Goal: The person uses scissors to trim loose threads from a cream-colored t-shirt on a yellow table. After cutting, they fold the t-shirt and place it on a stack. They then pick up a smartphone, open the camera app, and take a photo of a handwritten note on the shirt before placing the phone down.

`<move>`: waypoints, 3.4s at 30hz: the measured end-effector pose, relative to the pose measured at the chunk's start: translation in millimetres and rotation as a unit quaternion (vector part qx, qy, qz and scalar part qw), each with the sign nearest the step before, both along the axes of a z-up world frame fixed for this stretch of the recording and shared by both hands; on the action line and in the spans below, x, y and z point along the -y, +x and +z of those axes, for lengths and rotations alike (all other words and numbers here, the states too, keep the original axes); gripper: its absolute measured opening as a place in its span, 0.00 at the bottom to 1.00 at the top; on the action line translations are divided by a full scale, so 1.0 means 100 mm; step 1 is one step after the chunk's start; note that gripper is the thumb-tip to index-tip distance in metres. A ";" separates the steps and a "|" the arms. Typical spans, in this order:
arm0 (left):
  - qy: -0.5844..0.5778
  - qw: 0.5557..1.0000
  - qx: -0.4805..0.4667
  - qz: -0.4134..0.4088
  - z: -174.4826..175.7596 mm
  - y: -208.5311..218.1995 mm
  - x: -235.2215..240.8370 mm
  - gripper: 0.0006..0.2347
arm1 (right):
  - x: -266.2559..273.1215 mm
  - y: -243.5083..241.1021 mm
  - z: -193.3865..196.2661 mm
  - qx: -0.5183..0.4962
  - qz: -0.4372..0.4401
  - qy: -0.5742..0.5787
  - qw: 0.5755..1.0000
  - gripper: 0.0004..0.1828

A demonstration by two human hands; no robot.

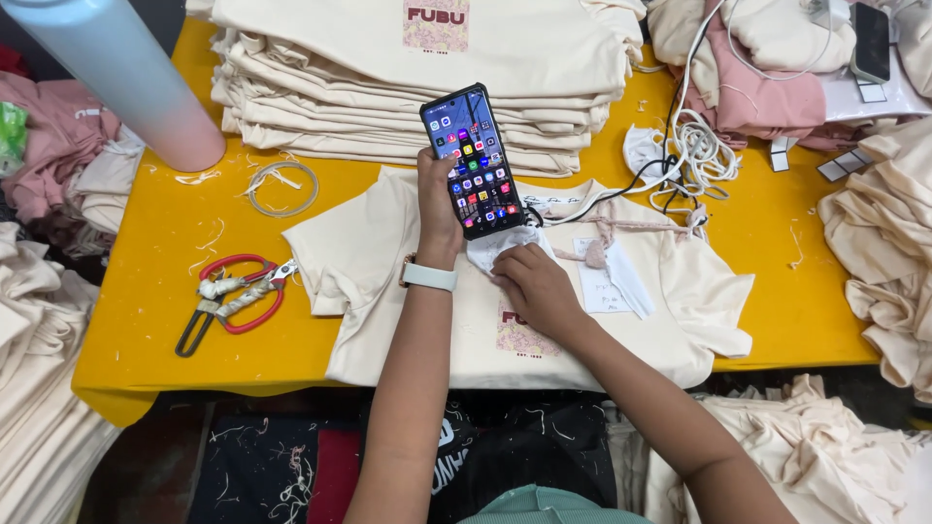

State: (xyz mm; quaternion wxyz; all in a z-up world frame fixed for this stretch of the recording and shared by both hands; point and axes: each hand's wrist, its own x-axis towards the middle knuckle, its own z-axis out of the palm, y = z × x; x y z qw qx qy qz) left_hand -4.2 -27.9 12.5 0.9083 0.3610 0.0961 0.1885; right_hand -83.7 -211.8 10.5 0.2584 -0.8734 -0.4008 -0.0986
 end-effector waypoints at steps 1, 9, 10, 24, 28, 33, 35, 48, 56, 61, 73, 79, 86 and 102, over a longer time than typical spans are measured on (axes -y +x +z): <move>0.001 1.000 -0.001 -0.002 0.06 -0.05 0.02 0.11 | 0.01 0.00 0.00 -0.001 -0.002 0.001 1.000 0.04; 0.119 0.988 -0.086 0.047 0.58 -0.32 0.04 0.19 | -0.08 -0.11 0.24 -0.118 -0.036 0.106 0.987 0.08; 0.119 0.988 -0.087 0.047 0.56 -0.31 0.04 0.19 | -0.07 -0.08 0.20 -0.119 -0.036 0.107 0.987 0.08; -0.163 0.986 0.026 -0.034 0.18 -0.01 -0.32 0.26 | -0.06 -0.02 0.40 -0.156 -0.029 -0.158 0.975 0.30; -0.151 0.985 0.055 -0.066 0.13 -0.18 -0.48 0.24 | -0.02 0.00 0.12 -0.098 -0.070 -0.052 0.991 0.24; -0.178 0.965 0.109 -0.159 0.10 -0.77 -0.67 0.16 | -0.02 0.05 0.10 -0.101 -0.052 -0.050 0.992 0.20; -0.178 0.960 0.107 -0.187 0.13 -1.10 -0.62 0.21 | 0.03 -0.01 0.28 -0.132 -0.041 -0.063 0.988 0.37; -0.056 0.950 0.142 -0.272 0.42 -1.87 -0.52 0.24 | -0.20 0.38 -0.03 -0.142 -0.098 0.058 0.983 0.09; 0.010 0.963 0.111 -0.245 0.55 -1.96 -0.56 0.27 | -0.23 0.55 0.00 -0.223 -0.145 0.104 0.958 0.06; 0.042 0.968 0.098 -0.228 0.65 -2.04 -0.57 0.29 | 0.04 0.60 0.02 -0.369 -0.091 0.401 0.834 0.07; 0.045 0.970 0.066 -0.229 0.65 -2.13 -0.32 0.32 | 0.05 0.01 0.19 -0.121 -0.045 0.126 0.984 0.20; 0.067 0.967 0.063 -0.239 0.52 -2.05 -0.12 0.33 | 0.29 -0.42 0.20 -0.099 -0.060 0.328 0.938 0.07; 0.060 0.964 0.037 -0.255 0.67 -2.00 0.09 0.32 | 0.55 -0.71 0.14 -0.080 -0.117 0.314 0.939 0.05; 0.057 0.957 0.018 -0.285 0.68 -1.95 0.16 0.35 | 0.59 -0.75 -0.05 -0.041 -0.146 0.305 0.940 0.04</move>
